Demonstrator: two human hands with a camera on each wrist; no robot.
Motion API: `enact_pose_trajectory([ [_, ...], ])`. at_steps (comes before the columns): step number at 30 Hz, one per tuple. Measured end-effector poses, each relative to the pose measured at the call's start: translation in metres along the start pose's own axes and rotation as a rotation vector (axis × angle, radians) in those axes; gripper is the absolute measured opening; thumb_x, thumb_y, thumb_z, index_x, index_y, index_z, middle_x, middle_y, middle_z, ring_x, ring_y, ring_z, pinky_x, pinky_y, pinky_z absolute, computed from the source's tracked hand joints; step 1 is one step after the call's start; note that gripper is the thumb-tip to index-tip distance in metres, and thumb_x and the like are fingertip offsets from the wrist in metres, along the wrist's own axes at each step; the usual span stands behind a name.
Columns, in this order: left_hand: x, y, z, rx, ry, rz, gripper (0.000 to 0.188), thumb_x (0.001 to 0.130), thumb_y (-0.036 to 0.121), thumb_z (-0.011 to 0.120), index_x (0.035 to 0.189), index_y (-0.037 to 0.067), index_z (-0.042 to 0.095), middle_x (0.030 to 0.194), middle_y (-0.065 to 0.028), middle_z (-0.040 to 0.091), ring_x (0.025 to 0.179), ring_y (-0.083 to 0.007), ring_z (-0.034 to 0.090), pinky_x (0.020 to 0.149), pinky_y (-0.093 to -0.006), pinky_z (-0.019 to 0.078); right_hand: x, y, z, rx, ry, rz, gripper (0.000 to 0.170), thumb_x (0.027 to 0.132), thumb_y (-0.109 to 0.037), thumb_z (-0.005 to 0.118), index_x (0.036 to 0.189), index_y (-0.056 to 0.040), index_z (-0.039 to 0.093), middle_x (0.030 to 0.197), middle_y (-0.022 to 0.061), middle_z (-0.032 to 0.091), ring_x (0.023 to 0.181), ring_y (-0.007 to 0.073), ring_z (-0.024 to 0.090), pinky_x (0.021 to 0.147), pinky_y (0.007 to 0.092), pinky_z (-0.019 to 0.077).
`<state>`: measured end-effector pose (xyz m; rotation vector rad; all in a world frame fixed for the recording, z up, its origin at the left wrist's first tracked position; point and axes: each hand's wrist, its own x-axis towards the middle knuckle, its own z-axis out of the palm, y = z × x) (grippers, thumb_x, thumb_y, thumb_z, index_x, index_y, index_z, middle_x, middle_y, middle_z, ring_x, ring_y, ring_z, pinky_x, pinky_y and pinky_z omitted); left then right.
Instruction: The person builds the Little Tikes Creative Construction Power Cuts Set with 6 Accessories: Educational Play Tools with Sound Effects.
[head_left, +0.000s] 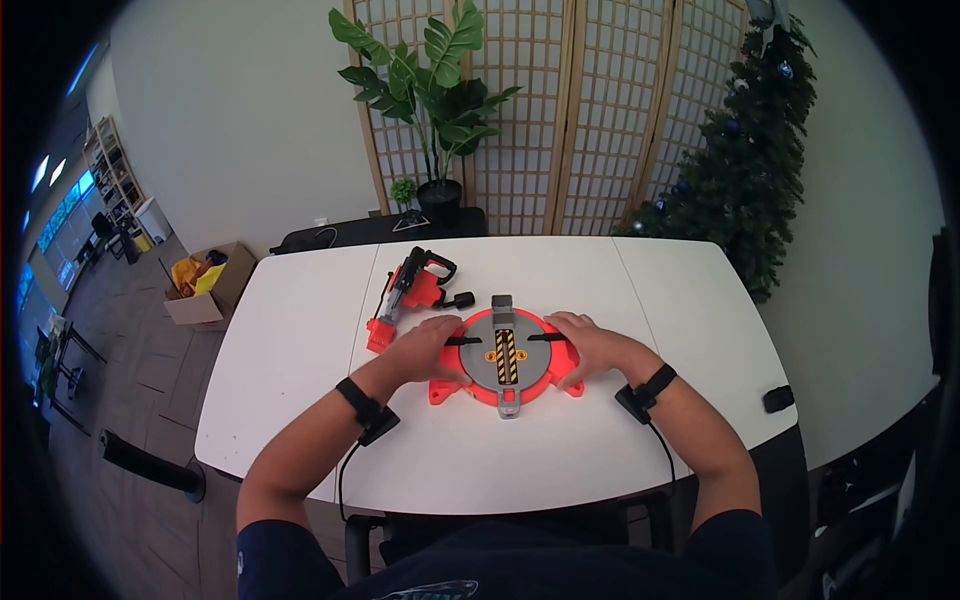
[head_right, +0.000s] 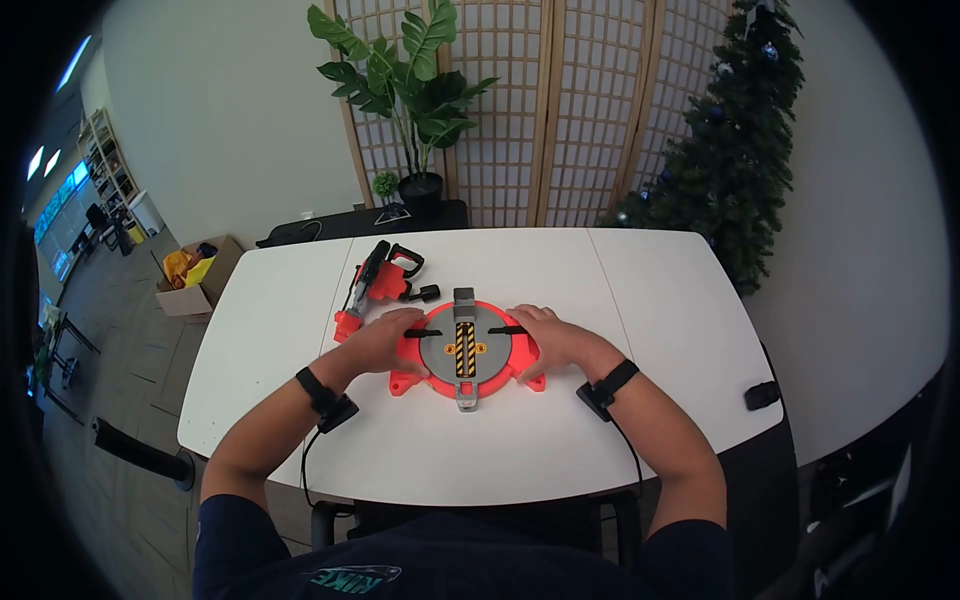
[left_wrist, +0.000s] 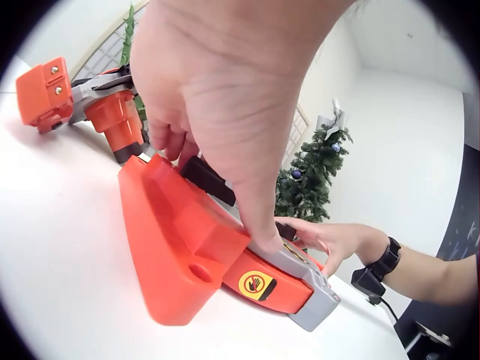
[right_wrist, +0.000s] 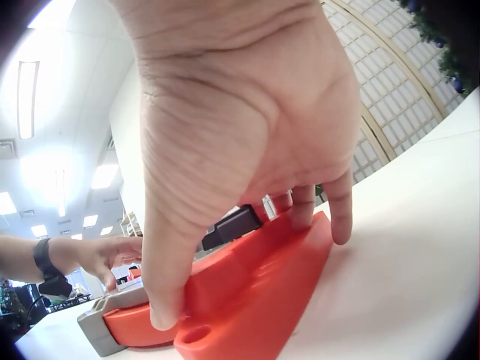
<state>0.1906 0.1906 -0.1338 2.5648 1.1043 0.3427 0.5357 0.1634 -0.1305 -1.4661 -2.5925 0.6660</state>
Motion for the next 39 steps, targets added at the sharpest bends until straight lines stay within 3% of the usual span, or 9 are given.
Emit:
enact_pose_trajectory([
  [4,0.001,-0.005,0.006,-0.004,-0.036,-0.049,0.108,0.06,0.051,0.091,0.142,-0.002,0.043,0.143,-0.0195,0.05,0.137,-0.0344,0.043,0.114,-0.0402,0.0374,0.003,0.003,0.005,-0.05,0.027,-0.006,0.12,0.056,-0.046,0.092,0.15,-0.0005,0.032,0.155,0.0193,0.031,0.144,0.0381,0.029,0.117,0.0439,0.0327],
  [8,0.004,-0.007,0.01,0.01,-0.018,-0.031,0.108,0.058,0.052,0.091,0.141,-0.001,0.045,0.143,-0.0193,0.049,0.137,-0.0349,0.043,0.114,-0.0397,0.0377,0.003,0.001,0.011,0.0,0.134,-0.065,0.112,0.059,-0.047,0.09,0.146,-0.0008,0.038,0.152,0.0196,0.036,0.144,0.0369,0.03,0.116,0.0443,0.0327],
  [14,0.007,-0.005,0.013,0.022,-0.026,-0.033,0.105,0.057,0.051,0.092,0.138,0.001,0.048,0.141,-0.0168,0.046,0.131,-0.0354,0.047,0.11,-0.0414,0.042,0.012,-0.011,0.004,-0.003,0.115,-0.119,0.101,0.062,-0.043,0.09,0.142,-0.0021,0.043,0.142,0.0182,0.047,0.138,0.0349,0.038,0.115,0.0441,0.0329],
  [23,0.007,-0.004,0.015,0.002,-0.009,-0.052,0.103,0.056,0.052,0.092,0.136,0.003,0.051,0.136,-0.0161,0.048,0.129,-0.0346,0.048,0.108,-0.0417,0.0433,0.017,-0.002,0.015,0.013,0.119,-0.118,0.106,0.062,-0.04,0.091,0.145,0.0037,0.04,0.143,0.02,0.043,0.138,0.0349,0.034,0.114,0.0402,0.0352],
  [39,0.007,-0.008,0.019,-0.045,0.017,-0.046,0.098,0.055,0.046,0.094,0.134,0.005,0.054,0.135,-0.0146,0.05,0.129,-0.0343,0.047,0.108,-0.0413,0.0413,0.015,-0.009,0.013,0.046,0.105,-0.067,0.104,0.061,-0.038,0.092,0.144,-0.0003,0.041,0.143,0.0167,0.042,0.136,0.0344,0.035,0.113,0.0404,0.0379],
])
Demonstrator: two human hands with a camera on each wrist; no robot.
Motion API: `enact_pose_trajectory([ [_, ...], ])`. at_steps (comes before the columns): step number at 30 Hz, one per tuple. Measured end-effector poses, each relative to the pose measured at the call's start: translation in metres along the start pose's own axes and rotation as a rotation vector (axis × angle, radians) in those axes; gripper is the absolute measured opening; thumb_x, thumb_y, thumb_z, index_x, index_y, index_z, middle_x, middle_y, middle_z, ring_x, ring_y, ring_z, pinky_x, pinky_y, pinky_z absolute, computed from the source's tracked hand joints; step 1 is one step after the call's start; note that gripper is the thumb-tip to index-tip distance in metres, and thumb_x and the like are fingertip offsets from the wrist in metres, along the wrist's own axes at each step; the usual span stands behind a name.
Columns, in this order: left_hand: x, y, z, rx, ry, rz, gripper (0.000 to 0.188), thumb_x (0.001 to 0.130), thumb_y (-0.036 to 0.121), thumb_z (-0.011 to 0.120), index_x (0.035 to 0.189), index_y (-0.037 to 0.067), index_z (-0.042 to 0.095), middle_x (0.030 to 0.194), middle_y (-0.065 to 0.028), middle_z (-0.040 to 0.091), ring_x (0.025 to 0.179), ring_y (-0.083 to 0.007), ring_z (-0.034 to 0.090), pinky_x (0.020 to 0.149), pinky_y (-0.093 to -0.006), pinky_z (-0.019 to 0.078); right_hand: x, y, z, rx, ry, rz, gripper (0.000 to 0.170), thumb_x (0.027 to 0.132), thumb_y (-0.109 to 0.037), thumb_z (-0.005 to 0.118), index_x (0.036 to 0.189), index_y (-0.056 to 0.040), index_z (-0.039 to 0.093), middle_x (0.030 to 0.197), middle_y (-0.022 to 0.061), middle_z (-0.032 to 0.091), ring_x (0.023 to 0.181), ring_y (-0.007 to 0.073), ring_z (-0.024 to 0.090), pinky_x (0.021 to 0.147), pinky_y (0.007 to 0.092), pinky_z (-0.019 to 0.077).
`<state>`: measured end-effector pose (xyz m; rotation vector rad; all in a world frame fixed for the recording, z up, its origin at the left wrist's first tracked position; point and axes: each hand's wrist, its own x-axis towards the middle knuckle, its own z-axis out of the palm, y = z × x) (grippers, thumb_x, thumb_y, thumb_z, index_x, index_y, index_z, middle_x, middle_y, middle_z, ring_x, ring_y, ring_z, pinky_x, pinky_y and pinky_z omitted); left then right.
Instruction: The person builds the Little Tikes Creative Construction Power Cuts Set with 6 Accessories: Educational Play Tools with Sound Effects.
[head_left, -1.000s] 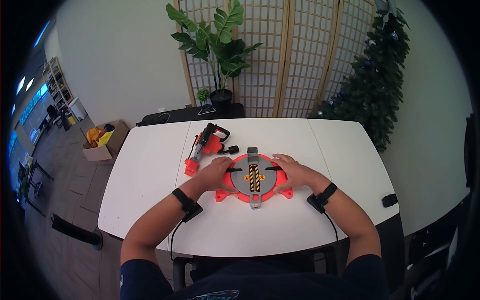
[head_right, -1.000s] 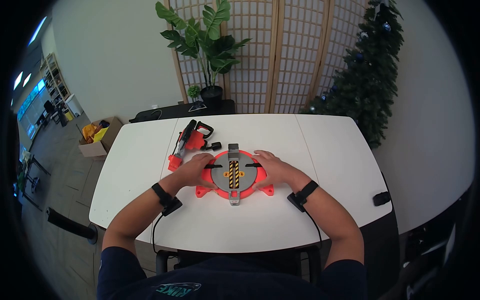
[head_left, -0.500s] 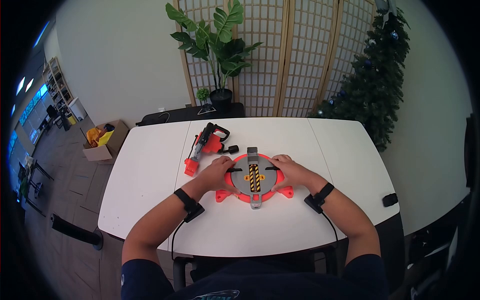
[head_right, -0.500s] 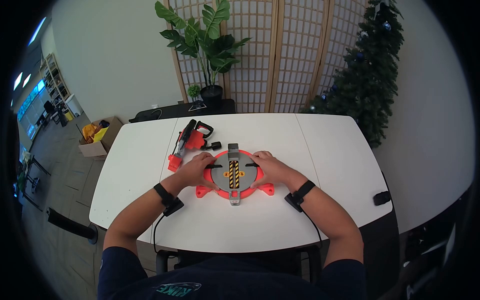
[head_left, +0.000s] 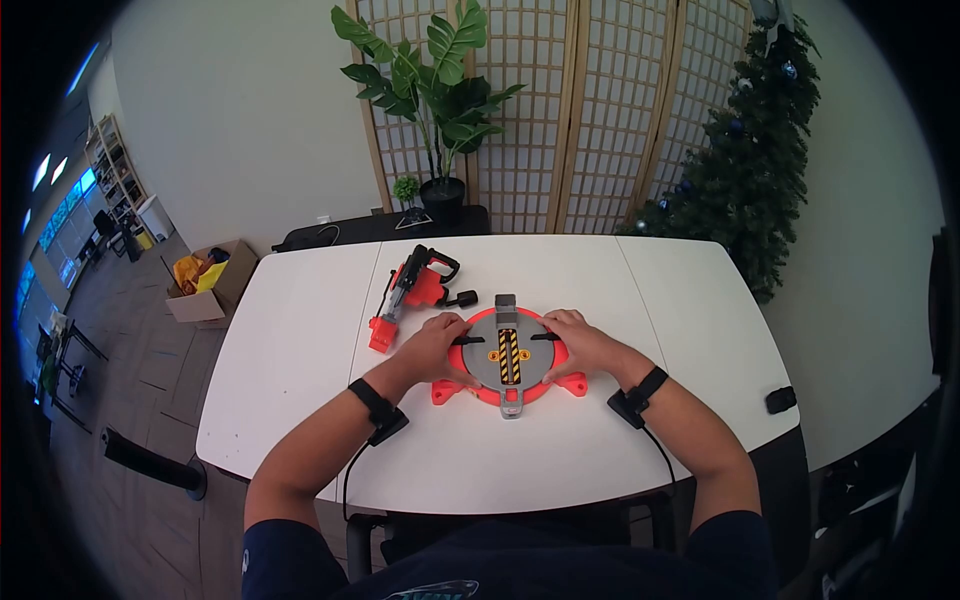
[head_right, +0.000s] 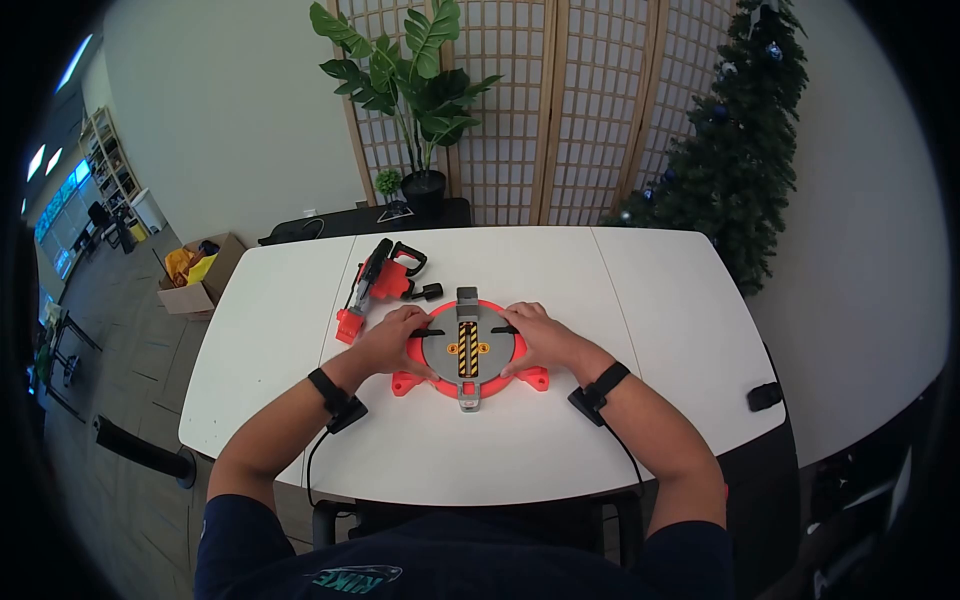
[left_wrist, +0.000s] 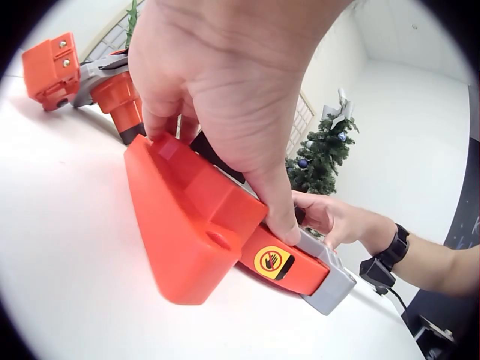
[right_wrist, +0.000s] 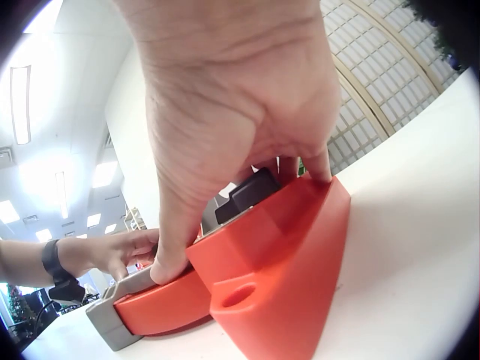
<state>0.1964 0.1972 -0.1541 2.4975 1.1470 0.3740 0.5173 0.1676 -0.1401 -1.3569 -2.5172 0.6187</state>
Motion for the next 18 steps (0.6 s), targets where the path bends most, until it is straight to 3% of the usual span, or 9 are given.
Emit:
enact_pose_trajectory([
  [18,0.0001,0.002,-0.0034,0.049,-0.029,0.022,0.1,0.057,0.049,0.093,0.135,0.002,0.051,0.138,-0.0175,0.048,0.131,-0.0352,0.047,0.109,-0.0408,0.0422,0.0012,0.0043,0.0033,0.002,-0.024,0.0,0.106,0.063,-0.038,0.091,0.146,0.0009,0.037,0.145,0.0186,0.039,0.138,0.0362,0.031,0.115,0.0406,0.0352],
])
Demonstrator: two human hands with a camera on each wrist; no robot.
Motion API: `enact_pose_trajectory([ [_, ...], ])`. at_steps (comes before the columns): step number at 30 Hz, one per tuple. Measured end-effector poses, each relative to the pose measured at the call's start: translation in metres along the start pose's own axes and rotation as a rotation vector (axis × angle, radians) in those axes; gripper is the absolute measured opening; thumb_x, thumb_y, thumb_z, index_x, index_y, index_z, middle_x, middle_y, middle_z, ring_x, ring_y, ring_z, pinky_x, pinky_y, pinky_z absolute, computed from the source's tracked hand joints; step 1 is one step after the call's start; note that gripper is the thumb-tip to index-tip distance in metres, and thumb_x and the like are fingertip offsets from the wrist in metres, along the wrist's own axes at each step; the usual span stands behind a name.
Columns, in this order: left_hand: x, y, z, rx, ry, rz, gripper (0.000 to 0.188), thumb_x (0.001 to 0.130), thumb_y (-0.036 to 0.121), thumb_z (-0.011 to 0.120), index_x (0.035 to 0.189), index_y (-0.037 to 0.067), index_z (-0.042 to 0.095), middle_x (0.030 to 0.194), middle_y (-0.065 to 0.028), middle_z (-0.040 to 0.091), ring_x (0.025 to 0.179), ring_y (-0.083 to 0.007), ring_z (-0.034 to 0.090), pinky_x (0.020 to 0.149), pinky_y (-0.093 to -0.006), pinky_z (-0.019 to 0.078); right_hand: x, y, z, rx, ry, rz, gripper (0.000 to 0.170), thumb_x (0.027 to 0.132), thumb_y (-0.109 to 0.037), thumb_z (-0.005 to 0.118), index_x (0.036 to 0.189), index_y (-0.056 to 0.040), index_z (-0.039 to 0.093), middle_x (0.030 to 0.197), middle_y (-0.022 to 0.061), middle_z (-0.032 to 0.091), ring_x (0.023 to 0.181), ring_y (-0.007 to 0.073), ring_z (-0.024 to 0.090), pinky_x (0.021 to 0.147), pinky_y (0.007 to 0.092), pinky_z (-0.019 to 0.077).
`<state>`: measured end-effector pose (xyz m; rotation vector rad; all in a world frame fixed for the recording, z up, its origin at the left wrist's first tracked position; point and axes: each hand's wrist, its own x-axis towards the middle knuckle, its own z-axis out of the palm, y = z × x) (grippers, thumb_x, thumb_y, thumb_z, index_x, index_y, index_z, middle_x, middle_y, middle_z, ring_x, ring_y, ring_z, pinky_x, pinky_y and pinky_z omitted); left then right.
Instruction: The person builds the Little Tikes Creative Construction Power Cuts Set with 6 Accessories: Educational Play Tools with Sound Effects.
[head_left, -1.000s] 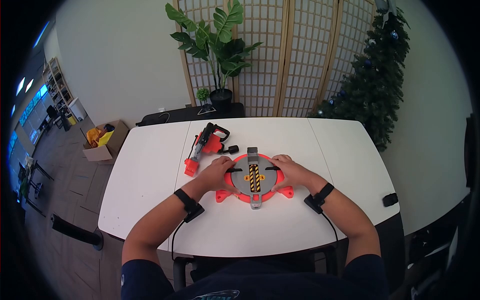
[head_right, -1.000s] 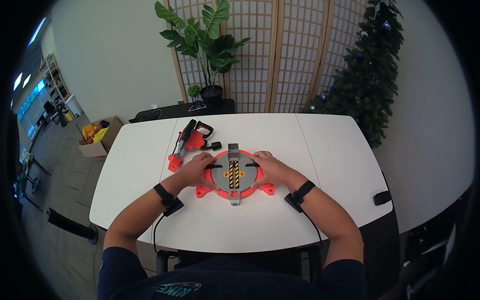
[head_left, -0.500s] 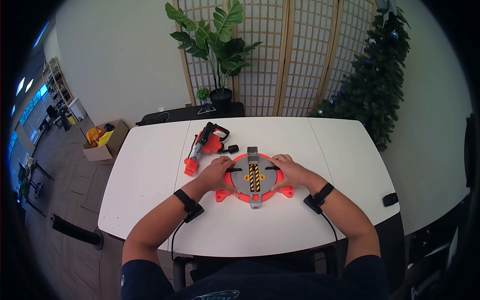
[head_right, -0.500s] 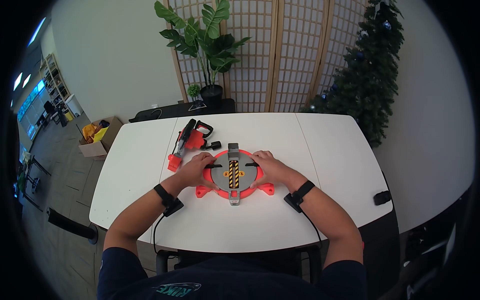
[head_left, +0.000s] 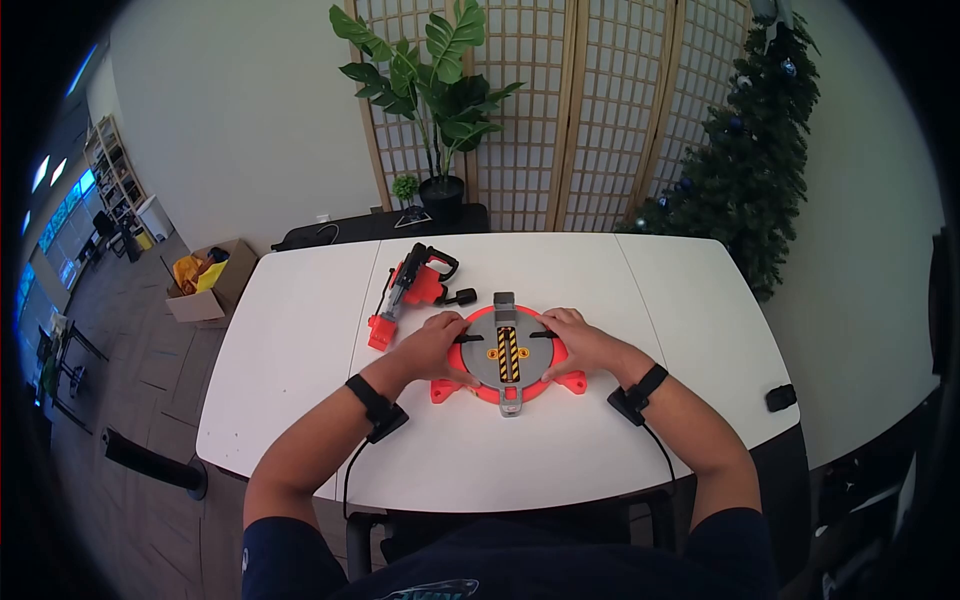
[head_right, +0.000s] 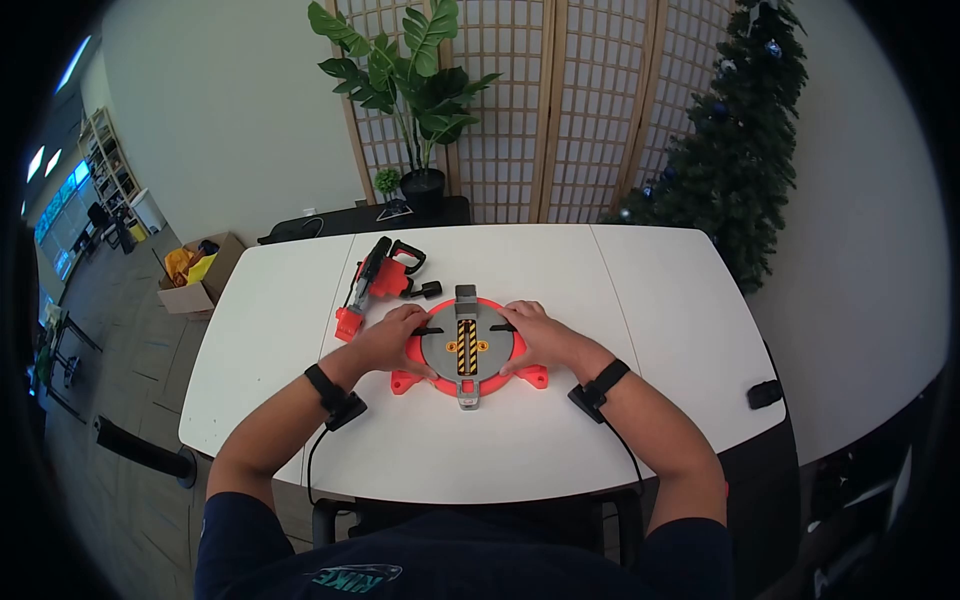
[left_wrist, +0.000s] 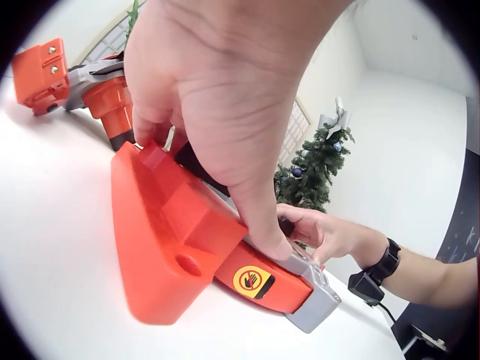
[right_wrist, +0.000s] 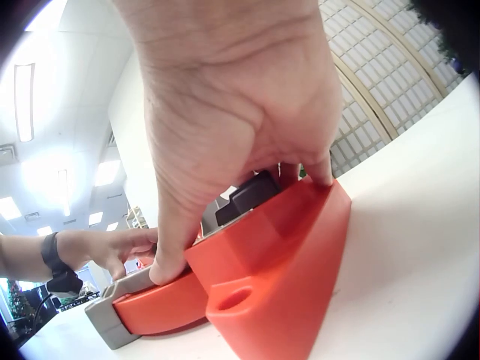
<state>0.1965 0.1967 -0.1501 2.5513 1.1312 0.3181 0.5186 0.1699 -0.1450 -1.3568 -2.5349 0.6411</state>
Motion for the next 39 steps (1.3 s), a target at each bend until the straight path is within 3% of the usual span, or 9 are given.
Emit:
enact_pose_trajectory([
  [4,0.004,0.006,-0.014,-0.021,-0.117,-0.043,0.102,0.058,0.051,0.092,0.137,0.002,0.05,0.138,-0.0166,0.049,0.132,-0.0333,0.047,0.109,-0.0411,0.0425,-0.001,0.002,0.001,0.006,0.004,-0.017,0.106,0.064,-0.038,0.09,0.146,0.0021,0.036,0.146,0.019,0.038,0.139,0.0359,0.031,0.115,0.0404,0.0345],
  [8,0.004,0.012,-0.027,-0.053,-0.077,-0.111,0.092,0.065,0.049,0.089,0.136,0.002,0.052,0.132,-0.0162,0.054,0.13,-0.0314,0.05,0.109,-0.0407,0.0427,-0.001,0.0,0.0,0.0,-0.002,-0.014,0.105,0.066,-0.037,0.089,0.146,0.0023,0.035,0.147,0.019,0.037,0.14,0.0348,0.03,0.116,0.0395,0.0338],
  [10,0.004,0.008,-0.036,-0.026,0.219,-0.039,0.069,0.074,0.042,0.086,0.125,0.004,0.06,0.119,-0.015,0.063,0.117,-0.0299,0.059,0.101,-0.0393,0.0483,-0.002,-0.001,-0.001,-0.001,-0.003,-0.006,0.105,0.066,-0.037,0.089,0.147,0.0022,0.035,0.147,0.0189,0.037,0.14,0.0345,0.03,0.116,0.0393,0.0335],
  [13,0.008,0.001,-0.061,-0.189,0.339,-0.17,0.053,0.078,0.04,0.082,0.112,0.004,0.065,0.109,-0.0126,0.065,0.104,-0.0284,0.064,0.091,-0.0389,0.0528,-0.003,-0.004,-0.002,0.002,-0.006,0.004,0.105,0.066,-0.037,0.089,0.147,0.0021,0.035,0.147,0.0186,0.037,0.141,0.0338,0.029,0.117,0.039,0.0332],
  [17,0.013,-0.014,-0.083,0.067,0.493,-0.268,0.041,0.081,0.033,0.08,0.104,0.004,0.063,0.103,-0.0118,0.067,0.094,-0.0266,0.067,0.081,-0.0363,0.0537,-0.003,-0.005,-0.002,0.01,-0.008,0.006,0.106,0.065,-0.037,0.09,0.147,0.0016,0.035,0.147,0.0181,0.037,0.141,0.0328,0.03,0.116,0.0387,0.0344],
  [25,0.033,-0.05,-0.088,0.141,0.442,-0.439,0.049,0.08,0.043,0.076,0.106,0.004,0.064,0.106,-0.0156,0.069,0.101,-0.0297,0.067,0.086,-0.0392,0.0535,-0.01,-0.018,-0.028,0.108,-0.024,0.098,0.105,0.074,-0.047,0.084,0.152,-0.0026,0.03,0.155,0.0202,0.031,0.144,0.0332,0.032,0.117,0.0403,0.0335],
  [28,0.039,-0.042,-0.091,0.148,0.268,-0.53,0.05,0.078,0.043,0.078,0.104,0.003,0.065,0.098,-0.017,0.071,0.094,-0.0327,0.07,0.083,-0.0411,0.0552,-0.008,-0.01,-0.033,0.116,0.014,0.089,0.101,0.077,-0.051,0.081,0.151,-0.002,0.032,0.155,0.0204,0.033,0.143,0.0325,0.034,0.115,0.0398,0.0355],
  [30,0.044,-0.047,-0.084,0.305,0.297,-0.492,0.045,0.077,0.04,0.079,0.098,0.002,0.066,0.091,-0.0168,0.072,0.087,-0.0344,0.071,0.079,-0.0427,0.0565,-0.007,-0.004,-0.033,0.109,0.046,0.063,0.099,0.078,-0.051,0.081,0.15,-0.003,0.033,0.154,0.0201,0.034,0.142,0.0324,0.036,0.115,0.0403,0.0368],
  [39,0.051,-0.041,-0.083,0.41,0.304,-0.542,0.039,0.073,0.028,0.081,0.097,0.002,0.065,0.092,-0.019,0.071,0.087,-0.0335,0.072,0.078,-0.0419,0.0581,-0.007,-0.005,-0.034,0.117,0.075,0.068,0.089,0.081,-0.052,0.078,0.147,-0.0062,0.039,0.151,0.0165,0.039,0.14,0.0316,0.038,0.113,0.0404,0.0393],
])
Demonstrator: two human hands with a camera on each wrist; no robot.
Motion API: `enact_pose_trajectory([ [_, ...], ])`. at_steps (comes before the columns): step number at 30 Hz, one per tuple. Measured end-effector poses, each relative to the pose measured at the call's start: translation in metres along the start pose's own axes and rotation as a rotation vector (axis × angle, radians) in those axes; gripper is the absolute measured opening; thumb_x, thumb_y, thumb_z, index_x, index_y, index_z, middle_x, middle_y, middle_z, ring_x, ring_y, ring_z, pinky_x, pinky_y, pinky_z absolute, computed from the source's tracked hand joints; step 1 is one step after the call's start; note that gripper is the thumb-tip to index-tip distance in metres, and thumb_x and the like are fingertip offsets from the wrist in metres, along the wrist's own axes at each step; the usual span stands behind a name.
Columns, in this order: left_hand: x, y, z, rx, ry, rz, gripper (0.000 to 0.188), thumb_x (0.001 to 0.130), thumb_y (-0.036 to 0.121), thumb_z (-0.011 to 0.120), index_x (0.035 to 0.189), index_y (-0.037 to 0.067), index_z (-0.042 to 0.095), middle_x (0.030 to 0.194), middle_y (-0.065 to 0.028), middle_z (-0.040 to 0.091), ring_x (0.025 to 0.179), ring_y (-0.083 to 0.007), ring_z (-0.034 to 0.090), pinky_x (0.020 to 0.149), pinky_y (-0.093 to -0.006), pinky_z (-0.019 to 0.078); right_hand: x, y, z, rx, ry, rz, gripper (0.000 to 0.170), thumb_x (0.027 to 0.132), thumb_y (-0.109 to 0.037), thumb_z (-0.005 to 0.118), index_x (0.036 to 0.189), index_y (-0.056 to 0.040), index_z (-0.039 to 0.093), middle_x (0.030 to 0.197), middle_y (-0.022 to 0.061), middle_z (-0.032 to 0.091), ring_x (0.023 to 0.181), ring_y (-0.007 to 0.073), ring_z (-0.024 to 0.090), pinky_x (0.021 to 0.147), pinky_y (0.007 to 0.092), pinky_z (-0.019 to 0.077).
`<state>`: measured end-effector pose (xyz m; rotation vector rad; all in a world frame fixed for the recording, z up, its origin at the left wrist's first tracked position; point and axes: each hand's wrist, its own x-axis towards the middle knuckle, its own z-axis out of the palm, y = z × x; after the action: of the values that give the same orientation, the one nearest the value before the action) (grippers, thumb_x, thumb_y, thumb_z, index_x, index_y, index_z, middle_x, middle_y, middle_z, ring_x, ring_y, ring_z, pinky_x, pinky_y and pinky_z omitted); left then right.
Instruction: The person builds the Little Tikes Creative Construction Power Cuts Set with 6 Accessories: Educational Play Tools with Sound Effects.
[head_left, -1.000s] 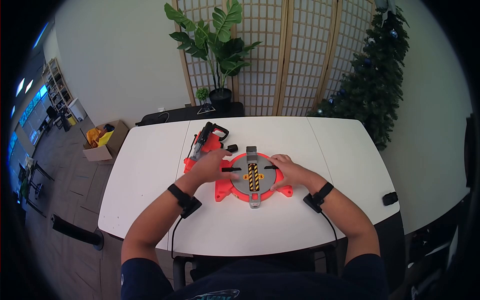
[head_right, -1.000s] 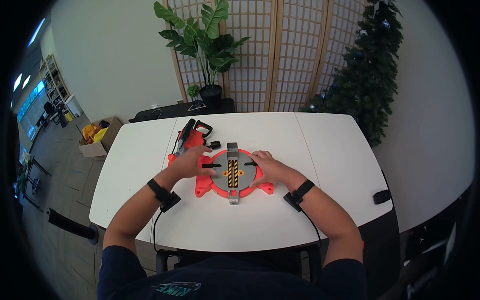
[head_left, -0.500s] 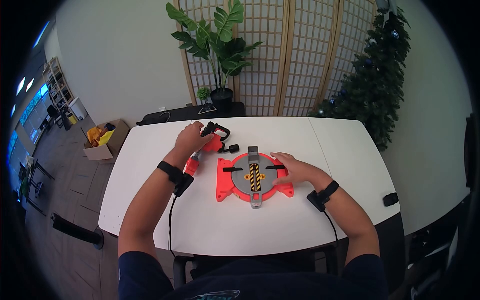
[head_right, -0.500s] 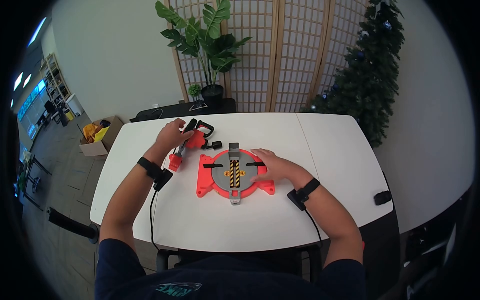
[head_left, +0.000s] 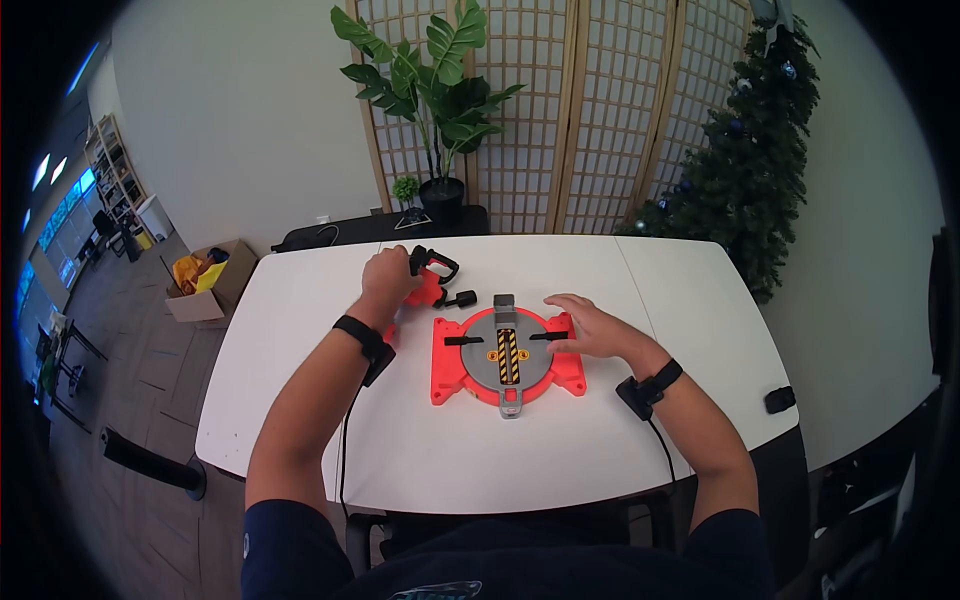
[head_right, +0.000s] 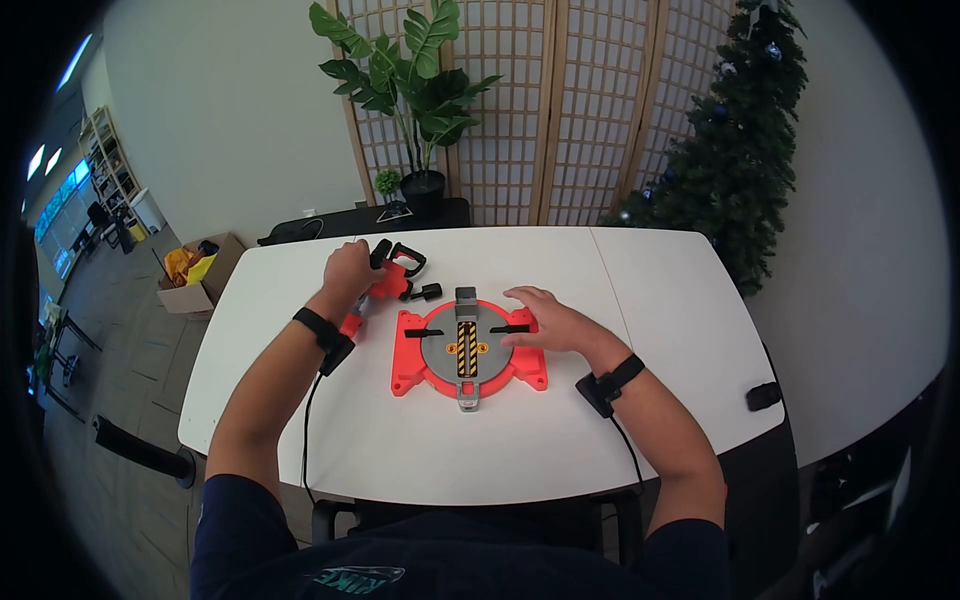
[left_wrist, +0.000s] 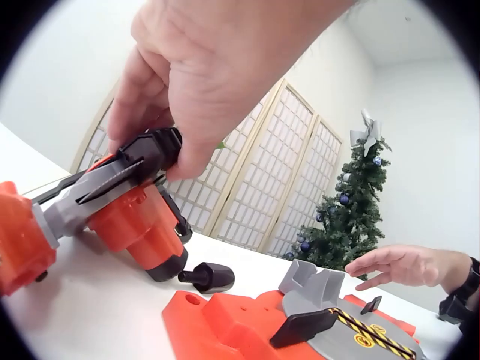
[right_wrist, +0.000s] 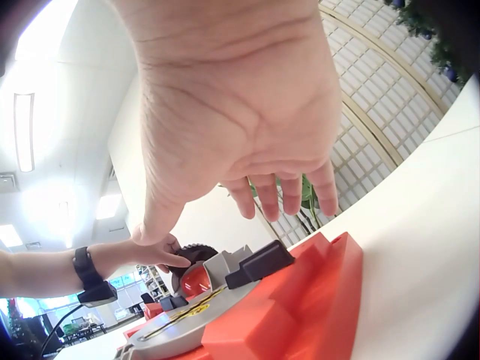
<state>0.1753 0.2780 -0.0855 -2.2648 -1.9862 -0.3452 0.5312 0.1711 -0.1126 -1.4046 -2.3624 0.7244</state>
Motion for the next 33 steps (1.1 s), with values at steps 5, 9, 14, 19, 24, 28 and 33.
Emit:
enact_pose_trajectory([
  [5,0.005,-0.009,0.012,-0.028,0.096,0.012,0.036,0.075,0.026,0.077,0.095,0.0,0.063,0.088,-0.0202,0.07,0.083,-0.0361,0.071,0.076,-0.0438,0.0577,-0.001,-0.003,0.0,0.004,-0.001,0.009,0.087,0.081,-0.053,0.077,0.146,-0.0067,0.04,0.15,0.0163,0.04,0.14,0.0314,0.038,0.113,0.0407,0.0393],
  [9,0.001,-0.015,0.01,-0.108,0.165,0.02,0.036,0.076,0.028,0.075,0.095,0.001,0.06,0.086,-0.0211,0.068,0.078,-0.038,0.069,0.072,-0.0463,0.056,-0.003,-0.005,-0.002,0.013,0.015,0.001,0.087,0.081,-0.052,0.077,0.146,-0.0069,0.04,0.149,0.0161,0.041,0.14,0.0313,0.038,0.112,0.0408,0.0398],
  [14,-0.009,-0.01,-0.013,-0.215,0.223,0.107,0.035,0.079,0.028,0.075,0.097,0.004,0.058,0.087,-0.0184,0.069,0.077,-0.0361,0.069,0.069,-0.0466,0.0544,-0.007,-0.018,-0.01,0.003,0.074,-0.016,0.08,0.083,-0.049,0.077,0.143,-0.006,0.043,0.147,0.0167,0.044,0.136,0.0307,0.044,0.11,0.0406,0.0421],
  [19,-0.037,0.009,-0.048,-0.431,0.228,0.186,0.035,0.082,0.025,0.075,0.106,0.004,0.061,0.09,-0.015,0.069,0.076,-0.0338,0.069,0.067,-0.0431,0.0547,-0.006,-0.03,-0.014,0.237,0.159,-0.091,0.066,0.091,-0.041,0.072,0.139,-0.0035,0.047,0.139,0.015,0.053,0.126,0.0248,0.053,0.103,0.0382,0.0471],
  [24,-0.059,0.024,-0.054,-0.459,0.417,0.489,0.037,0.081,0.019,0.078,0.113,0.006,0.063,0.103,-0.0102,0.072,0.089,-0.0276,0.071,0.074,-0.0343,0.0575,-0.003,-0.05,-0.015,0.441,0.264,-0.126,0.046,0.101,-0.025,0.058,0.139,-0.001,0.046,0.133,0.0108,0.057,0.121,0.0212,0.056,0.102,0.035,0.0469],
  [28,-0.076,0.037,-0.055,-0.434,0.498,0.669,0.031,0.08,0.014,0.079,0.105,0.005,0.064,0.111,-0.0074,0.072,0.089,-0.0245,0.071,0.076,-0.0324,0.0585,-0.001,-0.062,-0.013,0.694,0.264,-0.007,0.047,0.106,-0.039,0.046,0.134,-0.0019,0.051,0.128,0.0094,0.06,0.115,0.0176,0.059,0.096,0.0327,0.0489],
  [33,-0.087,0.044,-0.053,-0.376,0.529,0.8,0.038,0.074,0.012,0.08,0.109,0.006,0.065,0.117,-0.0044,0.07,0.098,-0.0227,0.07,0.081,-0.0326,0.0585,-0.001,-0.076,-0.012,0.866,0.164,0.166,0.053,0.108,-0.048,0.033,0.128,-0.0039,0.056,0.111,0.0057,0.064,0.102,0.0129,0.061,0.091,0.0298,0.0491],
])
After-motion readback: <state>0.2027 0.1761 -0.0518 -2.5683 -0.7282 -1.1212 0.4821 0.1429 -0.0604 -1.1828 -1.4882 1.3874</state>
